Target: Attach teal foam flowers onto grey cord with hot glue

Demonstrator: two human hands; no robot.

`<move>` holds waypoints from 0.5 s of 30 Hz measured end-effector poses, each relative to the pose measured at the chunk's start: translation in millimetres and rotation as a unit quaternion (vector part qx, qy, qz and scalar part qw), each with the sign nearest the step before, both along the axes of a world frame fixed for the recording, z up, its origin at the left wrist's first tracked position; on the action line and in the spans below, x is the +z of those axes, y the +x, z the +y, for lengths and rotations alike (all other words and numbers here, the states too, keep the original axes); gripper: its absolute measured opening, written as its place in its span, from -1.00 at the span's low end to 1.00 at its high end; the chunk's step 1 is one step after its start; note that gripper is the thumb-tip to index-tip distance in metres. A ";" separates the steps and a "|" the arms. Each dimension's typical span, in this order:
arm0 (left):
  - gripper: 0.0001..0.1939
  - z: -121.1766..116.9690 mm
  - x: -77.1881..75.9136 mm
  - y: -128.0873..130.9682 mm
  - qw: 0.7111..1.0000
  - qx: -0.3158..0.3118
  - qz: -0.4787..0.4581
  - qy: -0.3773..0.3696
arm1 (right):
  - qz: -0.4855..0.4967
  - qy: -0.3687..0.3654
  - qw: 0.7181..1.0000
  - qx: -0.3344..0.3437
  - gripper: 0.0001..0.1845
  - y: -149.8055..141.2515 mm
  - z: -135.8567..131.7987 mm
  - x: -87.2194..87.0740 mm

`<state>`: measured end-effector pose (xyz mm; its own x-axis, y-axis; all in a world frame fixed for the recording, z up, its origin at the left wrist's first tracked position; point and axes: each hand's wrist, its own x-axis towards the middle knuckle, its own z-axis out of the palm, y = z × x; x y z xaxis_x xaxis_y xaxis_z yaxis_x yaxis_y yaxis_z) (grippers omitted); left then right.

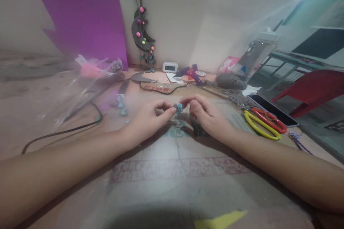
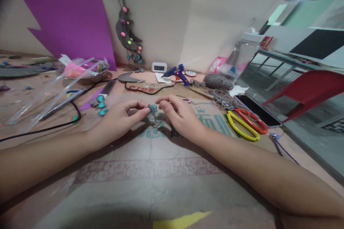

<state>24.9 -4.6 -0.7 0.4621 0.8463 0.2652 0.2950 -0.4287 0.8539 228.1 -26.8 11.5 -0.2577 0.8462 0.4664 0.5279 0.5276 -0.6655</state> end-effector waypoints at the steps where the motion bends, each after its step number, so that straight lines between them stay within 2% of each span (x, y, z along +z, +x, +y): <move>1: -0.75 0.7 -1.3 0.2 1.000 -0.002 -0.001 -0.013 | 0.015 0.006 1.000 -0.016 -0.68 5.4 5.4 4.6; 5: -0.75 2.7 -5.6 0.5 0.999 -0.009 -0.009 -0.050 | 0.024 0.010 0.993 -0.111 -0.75 43.8 40.0 20.9; 7: -0.76 3.1 -6.7 0.5 0.998 -0.007 -0.012 -0.056 | -0.025 0.005 0.984 -0.177 -0.80 67.2 56.6 23.9; 9: -0.76 3.5 -7.3 0.3 0.998 -0.006 -0.013 -0.060 | -0.100 -0.026 0.971 -0.214 -0.80 86.0 66.9 23.8; 12: -0.76 4.0 -8.1 0.0 0.998 -0.012 -0.020 -0.059 | -0.155 -0.063 0.965 -0.201 -0.80 97.6 68.9 23.2; 15: -0.75 4.3 -9.4 -0.3 0.998 -0.010 -0.016 -0.055 | -0.205 -0.052 0.968 -0.138 -0.81 91.8 62.4 24.6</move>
